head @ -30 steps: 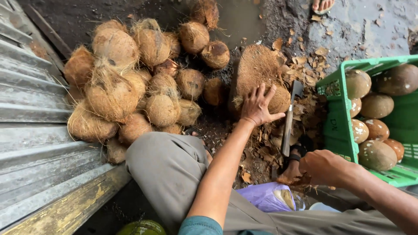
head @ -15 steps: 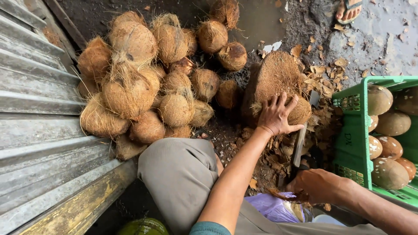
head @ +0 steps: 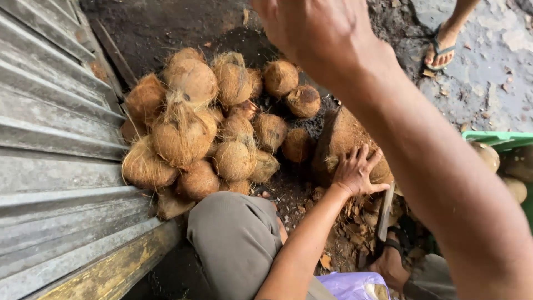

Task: Peeling the outer fibrous husk from coconuts using a cleaver

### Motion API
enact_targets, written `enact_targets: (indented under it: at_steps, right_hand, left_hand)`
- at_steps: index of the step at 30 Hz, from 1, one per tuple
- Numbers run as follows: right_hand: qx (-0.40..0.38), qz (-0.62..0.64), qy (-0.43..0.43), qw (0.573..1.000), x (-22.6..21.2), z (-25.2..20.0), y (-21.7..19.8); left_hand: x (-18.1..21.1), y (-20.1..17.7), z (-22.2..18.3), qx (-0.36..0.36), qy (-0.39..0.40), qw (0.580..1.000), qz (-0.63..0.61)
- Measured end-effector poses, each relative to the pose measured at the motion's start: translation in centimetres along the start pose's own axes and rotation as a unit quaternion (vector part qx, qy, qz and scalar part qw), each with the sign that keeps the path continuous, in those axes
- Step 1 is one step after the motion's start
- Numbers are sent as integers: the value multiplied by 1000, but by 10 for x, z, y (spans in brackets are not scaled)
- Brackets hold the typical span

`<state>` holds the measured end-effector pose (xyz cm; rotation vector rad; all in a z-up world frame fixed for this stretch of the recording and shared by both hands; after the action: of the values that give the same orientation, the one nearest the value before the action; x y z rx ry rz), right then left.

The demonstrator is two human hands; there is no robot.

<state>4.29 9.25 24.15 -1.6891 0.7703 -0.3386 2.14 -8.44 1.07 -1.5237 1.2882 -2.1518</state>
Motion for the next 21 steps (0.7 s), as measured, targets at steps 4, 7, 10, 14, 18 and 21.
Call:
enact_targets:
  at_steps: [4, 7, 10, 14, 18, 21]
  right_hand:
    - [261, 47, -4, 964, -23, -24, -39]
    - [523, 71, -12, 849, -12, -97, -38]
    - [551, 140, 234, 789, 73, -181, 109]
    - [462, 276, 575, 616, 151, -280, 322]
    - [230, 304, 696, 608, 140, -286, 430]
    - [273, 261, 682, 626, 126, -287, 437]
  left_hand:
    - [14, -54, -8, -171, -79, 981, -39]
    - [6, -21, 2, -49, -45, 997, 48]
    - [4, -2, 11, 109, -3, 981, 159]
    - [3, 10, 44, 81, -37, 996, 22]
    - [14, -35, 44, 88, -61, 992, 63]
    - [37, -9, 51, 24, 78, 986, 147]
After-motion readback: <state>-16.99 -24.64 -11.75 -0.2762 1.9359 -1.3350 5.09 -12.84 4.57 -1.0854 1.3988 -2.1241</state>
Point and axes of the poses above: each hand's wrist, its own z-axis towards the middle knuckle, its own y-axis out of the palm, x = y × z, the point moved 10 cm from there along z, towards the middle knuckle, and after that the axes turned 6 degrees about -z, right-handed, at the moved point
